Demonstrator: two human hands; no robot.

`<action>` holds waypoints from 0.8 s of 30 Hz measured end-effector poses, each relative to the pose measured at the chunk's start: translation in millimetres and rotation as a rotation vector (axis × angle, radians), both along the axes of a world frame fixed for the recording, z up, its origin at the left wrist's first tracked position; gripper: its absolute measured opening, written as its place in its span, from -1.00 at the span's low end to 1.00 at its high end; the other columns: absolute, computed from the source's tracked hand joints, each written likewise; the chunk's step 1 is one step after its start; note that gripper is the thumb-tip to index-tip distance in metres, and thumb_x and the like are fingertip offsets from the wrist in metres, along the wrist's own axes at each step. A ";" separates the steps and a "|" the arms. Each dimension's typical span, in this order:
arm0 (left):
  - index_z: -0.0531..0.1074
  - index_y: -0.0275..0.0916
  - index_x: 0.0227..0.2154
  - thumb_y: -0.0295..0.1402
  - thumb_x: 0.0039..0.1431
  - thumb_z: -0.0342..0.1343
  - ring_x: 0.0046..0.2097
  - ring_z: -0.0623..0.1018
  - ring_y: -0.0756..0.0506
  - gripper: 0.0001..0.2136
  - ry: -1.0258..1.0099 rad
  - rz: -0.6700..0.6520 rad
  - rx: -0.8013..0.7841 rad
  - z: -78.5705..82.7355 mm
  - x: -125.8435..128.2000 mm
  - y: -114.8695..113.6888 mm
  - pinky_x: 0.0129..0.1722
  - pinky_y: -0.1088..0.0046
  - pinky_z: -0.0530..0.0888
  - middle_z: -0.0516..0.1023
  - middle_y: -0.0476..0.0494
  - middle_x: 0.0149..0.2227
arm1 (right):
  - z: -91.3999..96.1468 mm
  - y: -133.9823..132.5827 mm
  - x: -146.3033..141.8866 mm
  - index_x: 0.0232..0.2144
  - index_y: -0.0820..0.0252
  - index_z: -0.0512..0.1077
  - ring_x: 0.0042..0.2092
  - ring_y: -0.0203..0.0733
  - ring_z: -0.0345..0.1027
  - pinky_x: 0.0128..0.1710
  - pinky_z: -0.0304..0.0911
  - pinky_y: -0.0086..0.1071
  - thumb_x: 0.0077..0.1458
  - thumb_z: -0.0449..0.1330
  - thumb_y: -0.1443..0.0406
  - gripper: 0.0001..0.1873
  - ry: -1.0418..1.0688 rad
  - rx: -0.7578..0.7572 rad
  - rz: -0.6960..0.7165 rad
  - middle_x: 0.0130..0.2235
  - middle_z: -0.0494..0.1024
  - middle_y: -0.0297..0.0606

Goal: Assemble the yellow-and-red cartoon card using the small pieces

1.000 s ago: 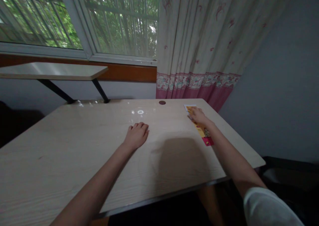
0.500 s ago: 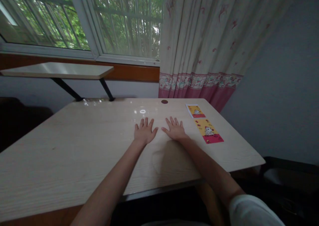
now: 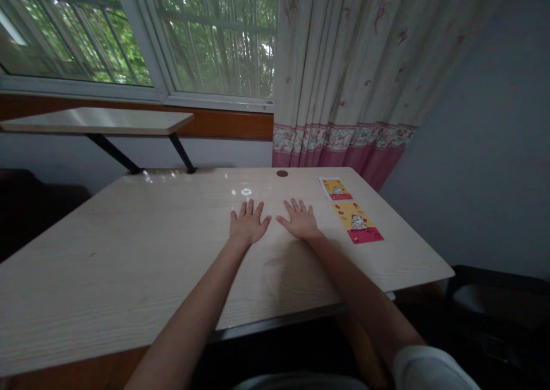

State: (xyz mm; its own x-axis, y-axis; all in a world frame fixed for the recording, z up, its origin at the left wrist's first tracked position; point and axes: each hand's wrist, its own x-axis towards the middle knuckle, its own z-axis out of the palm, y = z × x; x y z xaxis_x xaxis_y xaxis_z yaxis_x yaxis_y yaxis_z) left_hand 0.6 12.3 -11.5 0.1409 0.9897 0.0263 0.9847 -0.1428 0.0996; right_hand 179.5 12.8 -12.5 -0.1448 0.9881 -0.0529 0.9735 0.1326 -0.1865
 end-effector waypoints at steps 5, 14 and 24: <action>-0.07 -0.11 0.24 0.05 0.19 -0.38 0.28 -0.10 -0.33 -0.39 0.002 0.000 -0.010 2.4 1.2 0.6 0.11 -0.15 -0.01 -0.14 -0.23 0.30 | 0.7 0.8 0.2 0.27 0.02 -0.21 0.30 0.03 -0.43 0.19 -0.43 0.08 0.08 -0.33 -0.20 -0.19 -0.018 0.002 0.003 0.32 -0.24 -0.26; -0.06 -0.10 0.24 0.06 0.18 -0.38 0.29 -0.10 -0.31 -0.38 -0.009 0.005 -0.008 -0.9 0.1 3.4 0.12 -0.15 -0.02 -0.14 -0.22 0.30 | 1.2 1.7 -0.4 0.26 0.02 -0.19 0.30 0.05 -0.42 0.19 -0.44 0.07 0.08 -0.32 -0.20 -0.20 -0.010 0.000 -0.001 0.32 -0.24 -0.26; -0.07 -0.11 0.25 0.06 0.19 -0.39 0.28 -0.08 -0.32 -0.38 0.008 0.003 -0.013 2.9 0.2 1.6 0.11 -0.15 -0.01 -0.14 -0.24 0.30 | 4.6 0.3 -2.0 0.26 0.02 -0.19 0.30 0.04 -0.44 0.19 -0.46 0.07 0.08 -0.31 -0.19 -0.20 0.007 -0.004 -0.007 0.32 -0.24 -0.27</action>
